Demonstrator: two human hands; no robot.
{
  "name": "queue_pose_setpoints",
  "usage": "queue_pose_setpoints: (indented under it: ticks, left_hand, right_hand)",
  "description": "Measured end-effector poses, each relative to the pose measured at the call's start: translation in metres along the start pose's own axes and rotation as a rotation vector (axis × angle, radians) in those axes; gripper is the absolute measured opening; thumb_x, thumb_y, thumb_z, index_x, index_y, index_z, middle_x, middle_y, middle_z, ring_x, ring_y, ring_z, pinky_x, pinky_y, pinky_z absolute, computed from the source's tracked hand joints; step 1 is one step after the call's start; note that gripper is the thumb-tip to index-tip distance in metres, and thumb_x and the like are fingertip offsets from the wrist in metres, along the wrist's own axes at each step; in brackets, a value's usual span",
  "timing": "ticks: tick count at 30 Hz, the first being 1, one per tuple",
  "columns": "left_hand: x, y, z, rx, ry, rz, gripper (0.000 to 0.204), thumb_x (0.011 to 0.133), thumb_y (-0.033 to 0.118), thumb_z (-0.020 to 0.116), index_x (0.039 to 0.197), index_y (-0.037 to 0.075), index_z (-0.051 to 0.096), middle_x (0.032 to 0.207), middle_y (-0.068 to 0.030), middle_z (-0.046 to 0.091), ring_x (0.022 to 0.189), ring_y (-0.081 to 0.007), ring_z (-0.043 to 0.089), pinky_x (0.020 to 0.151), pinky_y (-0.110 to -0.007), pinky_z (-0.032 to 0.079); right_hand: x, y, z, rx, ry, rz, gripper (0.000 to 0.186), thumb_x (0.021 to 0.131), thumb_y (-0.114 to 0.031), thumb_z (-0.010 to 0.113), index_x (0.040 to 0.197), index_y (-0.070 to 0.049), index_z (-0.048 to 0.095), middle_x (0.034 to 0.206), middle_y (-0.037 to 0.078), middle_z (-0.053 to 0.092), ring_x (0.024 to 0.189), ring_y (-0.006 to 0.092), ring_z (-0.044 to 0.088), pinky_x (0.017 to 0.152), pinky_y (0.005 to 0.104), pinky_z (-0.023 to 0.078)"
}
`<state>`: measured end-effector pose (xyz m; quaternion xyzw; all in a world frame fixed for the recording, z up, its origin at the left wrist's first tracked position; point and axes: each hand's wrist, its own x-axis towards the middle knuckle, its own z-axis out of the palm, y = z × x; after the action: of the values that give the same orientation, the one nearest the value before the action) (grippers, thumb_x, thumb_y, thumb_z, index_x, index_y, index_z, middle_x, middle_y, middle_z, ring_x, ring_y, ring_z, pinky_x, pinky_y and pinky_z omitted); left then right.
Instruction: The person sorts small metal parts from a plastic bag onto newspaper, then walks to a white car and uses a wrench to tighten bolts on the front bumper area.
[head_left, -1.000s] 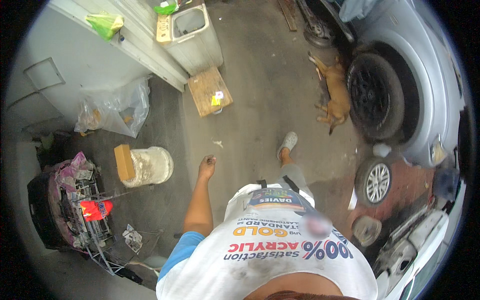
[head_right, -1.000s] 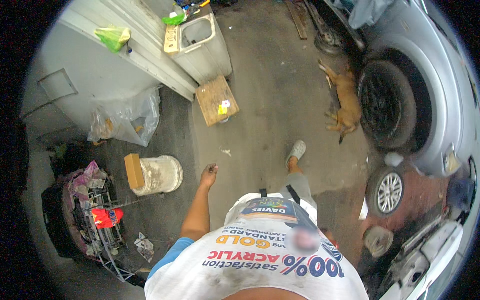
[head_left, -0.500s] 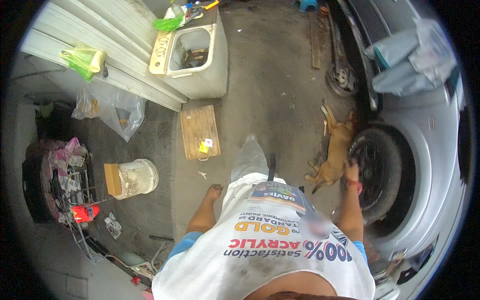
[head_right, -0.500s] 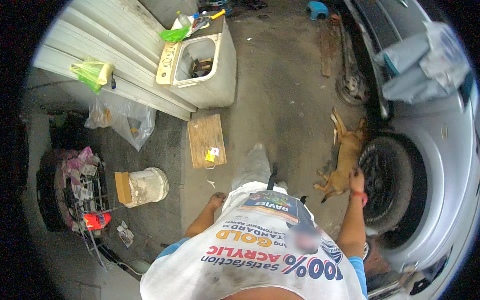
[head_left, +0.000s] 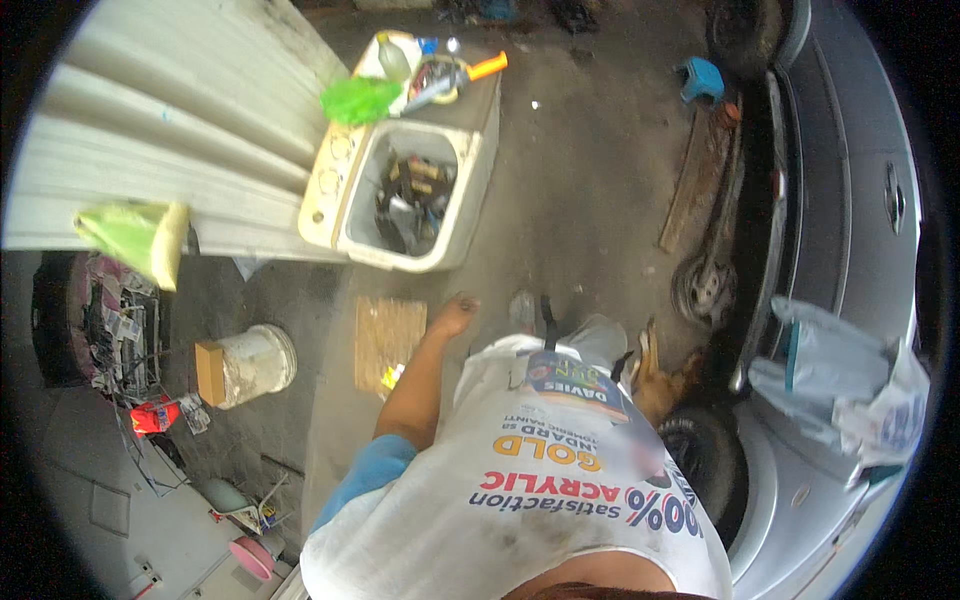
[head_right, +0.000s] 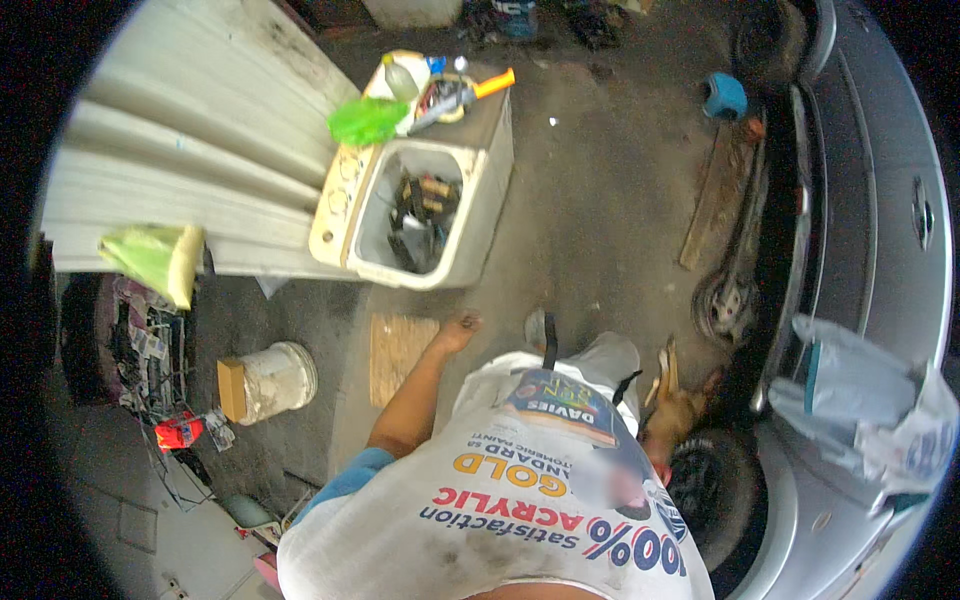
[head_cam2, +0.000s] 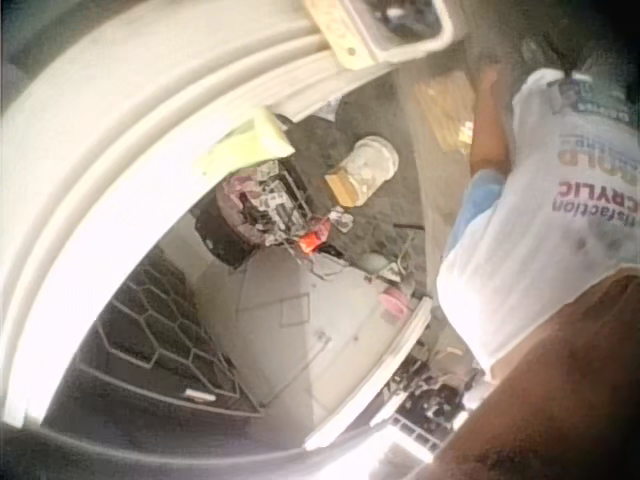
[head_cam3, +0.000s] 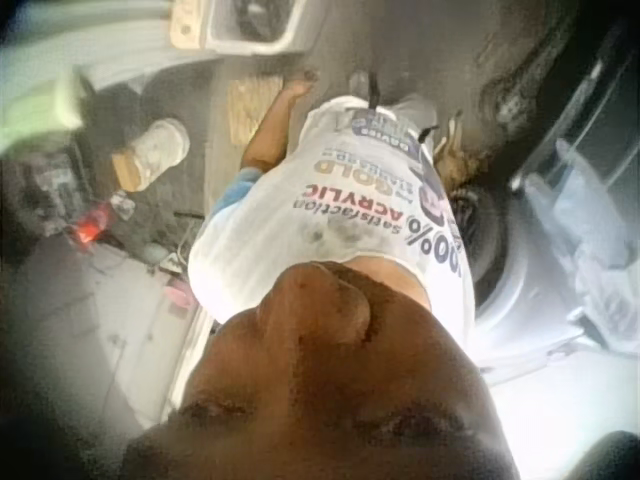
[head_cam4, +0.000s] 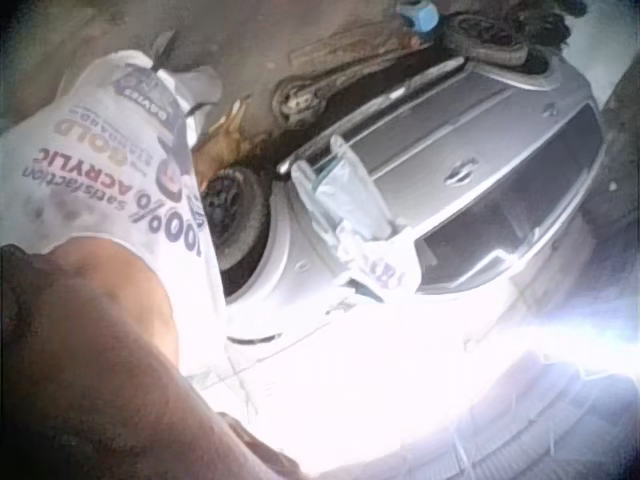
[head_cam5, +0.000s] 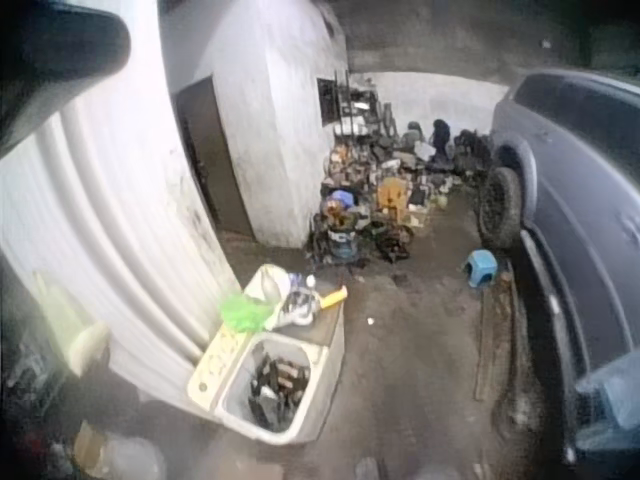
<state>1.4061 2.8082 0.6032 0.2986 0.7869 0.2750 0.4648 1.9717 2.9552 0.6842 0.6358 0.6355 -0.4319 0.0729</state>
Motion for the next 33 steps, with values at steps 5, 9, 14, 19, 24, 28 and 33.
queue_pose_setpoints:
  ticks: [5, 9, 14, 19, 24, 28, 33]
  left_hand:
    - [0.087, 0.233, -0.086, -0.11, 0.135, 0.142, 0.049, 0.1, 0.035, 0.062, 0.134, 0.001, 0.056, 0.126, -0.0206, 0.067, 0.114, -0.0302, 0.067, 0.098, -0.041, 0.051]
    - [0.182, 0.323, -0.104, -0.253, 0.202, 0.199, 0.047, 0.099, 0.031, 0.064, 0.135, 0.002, 0.056, 0.124, -0.0206, 0.067, 0.113, -0.0303, 0.067, 0.098, -0.04, 0.052]
    - [0.297, 0.368, -0.106, -0.217, 0.209, 0.162, 0.046, 0.099, 0.028, 0.065, 0.136, 0.004, 0.056, 0.124, -0.0196, 0.067, 0.114, -0.0298, 0.066, 0.099, -0.039, 0.051]
    - [0.345, 0.431, -0.132, -0.329, 0.275, 0.129, 0.046, 0.099, 0.029, 0.065, 0.138, 0.005, 0.055, 0.128, -0.0185, 0.066, 0.115, -0.0292, 0.065, 0.1, -0.039, 0.05]
    - [0.39, 0.456, -0.174, -0.539, 0.47, 0.026, 0.043, 0.1, 0.029, 0.065, 0.136, 0.006, 0.056, 0.127, -0.0152, 0.066, 0.111, -0.0243, 0.065, 0.097, -0.038, 0.051]
    - [0.462, 0.465, -0.209, -0.631, 0.521, 0.067, 0.043, 0.101, 0.034, 0.063, 0.134, 0.007, 0.058, 0.125, -0.0127, 0.066, 0.111, -0.0237, 0.065, 0.097, -0.038, 0.051]
    - [0.56, 0.479, -0.28, -0.749, 0.513, 0.056, 0.046, 0.101, 0.036, 0.063, 0.136, 0.007, 0.057, 0.127, -0.0129, 0.066, 0.116, -0.0246, 0.062, 0.1, -0.038, 0.049]
  right_hand:
    - [0.107, -0.068, -0.04, 0.086, -0.02, 0.131, 0.039, 0.096, -0.019, 0.058, 0.13, 0.001, 0.061, 0.123, 0.02, 0.067, 0.114, 0.0328, 0.063, 0.102, 0.0394, 0.046]
    - [0.218, -0.118, -0.081, 0.076, -0.062, 0.151, 0.039, 0.095, -0.019, 0.058, 0.13, -0.001, 0.062, 0.124, 0.018, 0.068, 0.115, 0.0333, 0.063, 0.102, 0.0395, 0.046]
    - [0.377, -0.169, -0.17, -0.085, -0.138, 0.125, 0.038, 0.094, -0.019, 0.057, 0.129, -0.004, 0.063, 0.124, 0.016, 0.068, 0.115, 0.0339, 0.063, 0.103, 0.0397, 0.046]
    - [0.618, -0.264, -0.346, -1.181, -0.217, -0.448, 0.038, 0.093, -0.019, 0.056, 0.128, -0.006, 0.065, 0.124, 0.014, 0.069, 0.115, 0.0345, 0.063, 0.103, 0.0399, 0.046]
    - [0.75, -0.604, -0.389, -0.564, 0.134, -0.561, 0.044, 0.095, -0.03, 0.064, 0.13, -0.002, 0.062, 0.125, 0.025, 0.066, 0.119, 0.0416, 0.061, 0.101, 0.0443, 0.048]
    - [0.778, -0.818, -0.364, -0.399, 0.02, -0.75, 0.043, 0.096, -0.027, 0.062, 0.132, -0.004, 0.06, 0.121, 0.023, 0.069, 0.113, 0.0373, 0.066, 0.096, 0.0423, 0.051]
    - [0.807, -0.971, -0.29, -0.69, -0.156, -0.867, 0.044, 0.094, -0.026, 0.065, 0.134, -0.009, 0.06, 0.114, 0.017, 0.072, 0.103, 0.0333, 0.071, 0.088, 0.0414, 0.054]
